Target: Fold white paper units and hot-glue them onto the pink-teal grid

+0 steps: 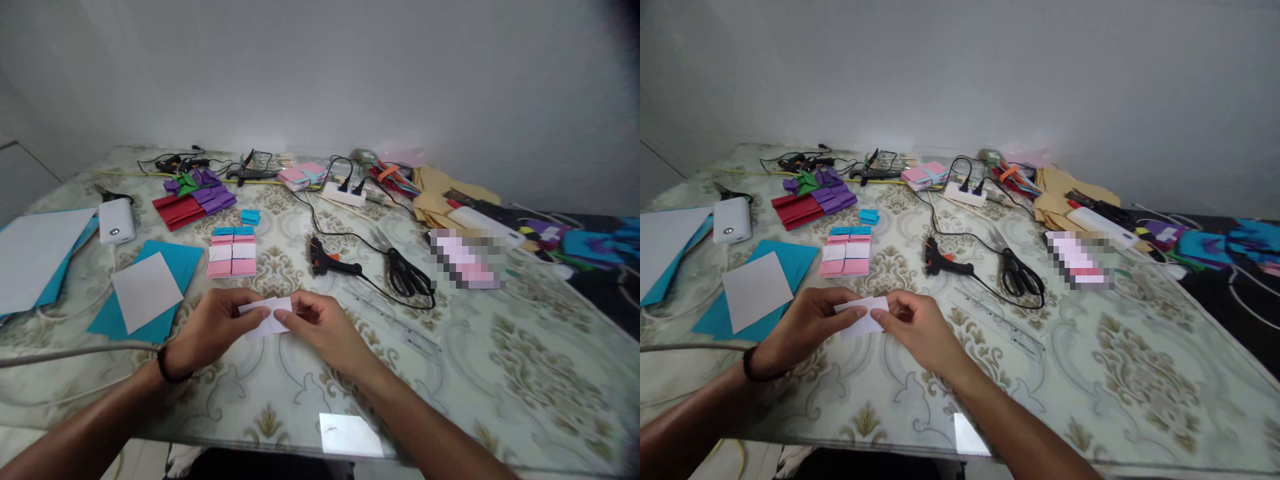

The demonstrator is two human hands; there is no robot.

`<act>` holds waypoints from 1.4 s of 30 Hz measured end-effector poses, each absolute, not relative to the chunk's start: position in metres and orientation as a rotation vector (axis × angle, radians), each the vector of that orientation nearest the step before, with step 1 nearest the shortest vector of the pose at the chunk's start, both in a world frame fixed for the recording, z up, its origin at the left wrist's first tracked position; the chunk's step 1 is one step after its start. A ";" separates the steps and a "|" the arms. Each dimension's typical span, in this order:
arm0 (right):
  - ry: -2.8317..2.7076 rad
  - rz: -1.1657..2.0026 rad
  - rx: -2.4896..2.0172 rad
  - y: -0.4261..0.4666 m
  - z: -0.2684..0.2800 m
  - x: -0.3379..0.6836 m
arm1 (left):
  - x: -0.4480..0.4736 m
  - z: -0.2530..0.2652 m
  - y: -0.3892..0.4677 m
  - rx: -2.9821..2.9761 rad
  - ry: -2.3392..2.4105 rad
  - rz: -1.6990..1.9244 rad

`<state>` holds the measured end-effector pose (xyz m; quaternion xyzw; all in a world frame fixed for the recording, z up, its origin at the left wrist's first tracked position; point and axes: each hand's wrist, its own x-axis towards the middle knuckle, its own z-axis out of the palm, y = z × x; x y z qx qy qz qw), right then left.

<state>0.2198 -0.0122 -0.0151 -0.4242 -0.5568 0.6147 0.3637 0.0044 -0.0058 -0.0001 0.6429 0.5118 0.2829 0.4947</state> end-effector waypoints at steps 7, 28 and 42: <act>-1.556 1.464 -1.079 -0.012 -0.012 0.221 | 0.001 -0.002 -0.006 1.597 1.194 0.620; -1.536 1.371 -1.138 -0.010 -0.019 0.220 | 0.007 0.009 -0.009 1.877 1.240 0.559; -1.577 1.536 -1.080 -0.011 -0.018 0.217 | 0.001 0.009 -0.007 1.776 1.187 0.588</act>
